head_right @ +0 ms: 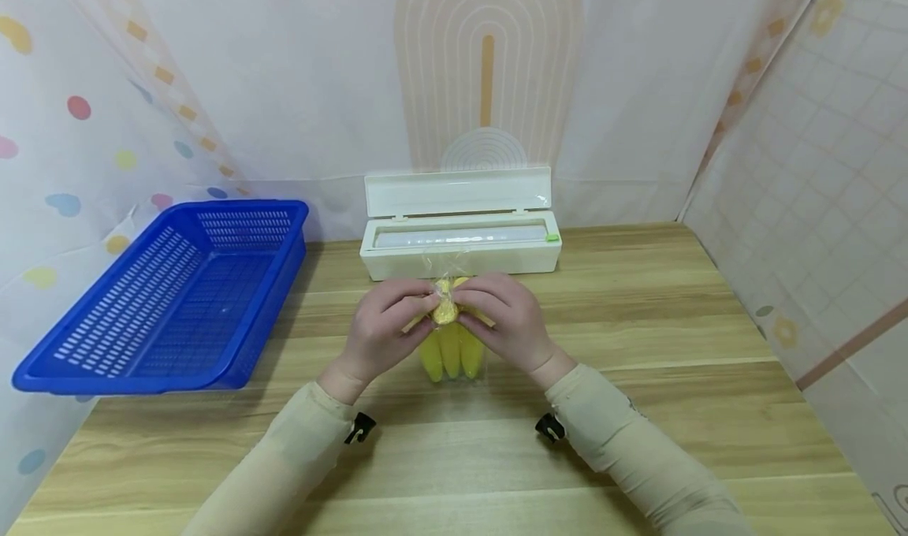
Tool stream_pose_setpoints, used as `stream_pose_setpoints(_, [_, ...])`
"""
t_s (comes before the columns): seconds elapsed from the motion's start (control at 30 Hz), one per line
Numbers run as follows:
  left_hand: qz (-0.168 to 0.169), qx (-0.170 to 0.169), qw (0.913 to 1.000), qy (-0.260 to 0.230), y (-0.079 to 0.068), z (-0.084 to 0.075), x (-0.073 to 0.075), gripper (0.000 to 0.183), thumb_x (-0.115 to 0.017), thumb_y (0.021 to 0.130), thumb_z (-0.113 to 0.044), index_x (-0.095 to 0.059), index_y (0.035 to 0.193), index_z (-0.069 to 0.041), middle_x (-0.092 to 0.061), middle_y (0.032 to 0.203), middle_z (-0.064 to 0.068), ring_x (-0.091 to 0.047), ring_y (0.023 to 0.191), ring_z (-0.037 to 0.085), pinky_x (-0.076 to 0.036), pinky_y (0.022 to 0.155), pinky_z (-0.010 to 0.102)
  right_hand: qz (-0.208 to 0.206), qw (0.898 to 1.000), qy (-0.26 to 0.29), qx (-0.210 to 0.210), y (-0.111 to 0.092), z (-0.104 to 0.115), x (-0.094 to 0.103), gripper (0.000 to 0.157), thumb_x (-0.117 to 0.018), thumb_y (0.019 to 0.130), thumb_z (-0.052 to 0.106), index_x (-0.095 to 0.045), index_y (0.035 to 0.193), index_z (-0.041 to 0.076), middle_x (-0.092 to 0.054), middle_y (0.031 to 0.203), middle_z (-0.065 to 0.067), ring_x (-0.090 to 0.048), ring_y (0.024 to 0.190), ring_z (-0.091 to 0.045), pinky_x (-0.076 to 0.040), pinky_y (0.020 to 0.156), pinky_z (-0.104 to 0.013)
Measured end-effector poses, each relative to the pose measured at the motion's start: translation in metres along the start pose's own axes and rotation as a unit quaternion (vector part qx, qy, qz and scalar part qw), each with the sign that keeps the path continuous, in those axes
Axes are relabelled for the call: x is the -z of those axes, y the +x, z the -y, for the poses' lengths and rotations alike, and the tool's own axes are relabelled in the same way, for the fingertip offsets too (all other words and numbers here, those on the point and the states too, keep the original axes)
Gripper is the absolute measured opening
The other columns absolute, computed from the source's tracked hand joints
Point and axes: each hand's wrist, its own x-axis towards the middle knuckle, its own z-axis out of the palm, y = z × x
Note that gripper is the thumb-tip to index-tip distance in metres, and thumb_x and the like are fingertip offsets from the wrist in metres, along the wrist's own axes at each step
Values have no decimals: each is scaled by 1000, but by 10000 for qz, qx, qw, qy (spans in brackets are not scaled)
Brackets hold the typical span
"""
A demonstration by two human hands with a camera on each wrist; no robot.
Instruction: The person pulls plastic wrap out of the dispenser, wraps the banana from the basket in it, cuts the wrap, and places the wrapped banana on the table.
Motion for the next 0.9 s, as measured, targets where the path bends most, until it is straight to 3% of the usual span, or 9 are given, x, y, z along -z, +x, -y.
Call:
stream_pose_setpoints(0.3, [-97,-91,9998,-127,0,0,-3,22,-79,77,1,-70,97,-5,-70,98,11,-68,87,24,-58,80,36,134,9999,48,-73,1,5,3,28,-61,99,30,-65,103,3,-67,104,-11,-63,95,-29,-49,92,-31])
stream_pose_setpoints(0.63, [-139,-73,9998,-133,1,-2,-2,16,-73,81,0,-70,96,-5,-70,98,10,-68,87,24,-57,80,36,-94,9964,182,821,19,7,20,29,-74,90,30,-70,99,3,-68,101,-13,-64,90,-28,-53,81,-35])
stream_pose_setpoints(0.9, [-57,-58,9999,-126,3,-5,-2,14,-73,81,-1,-72,94,-5,-70,97,8,-67,87,22,-57,81,35,586,9914,-190,1151,44,6,35,23,-68,93,27,-72,108,10,-70,111,-11,-61,106,-32,-48,95,-40])
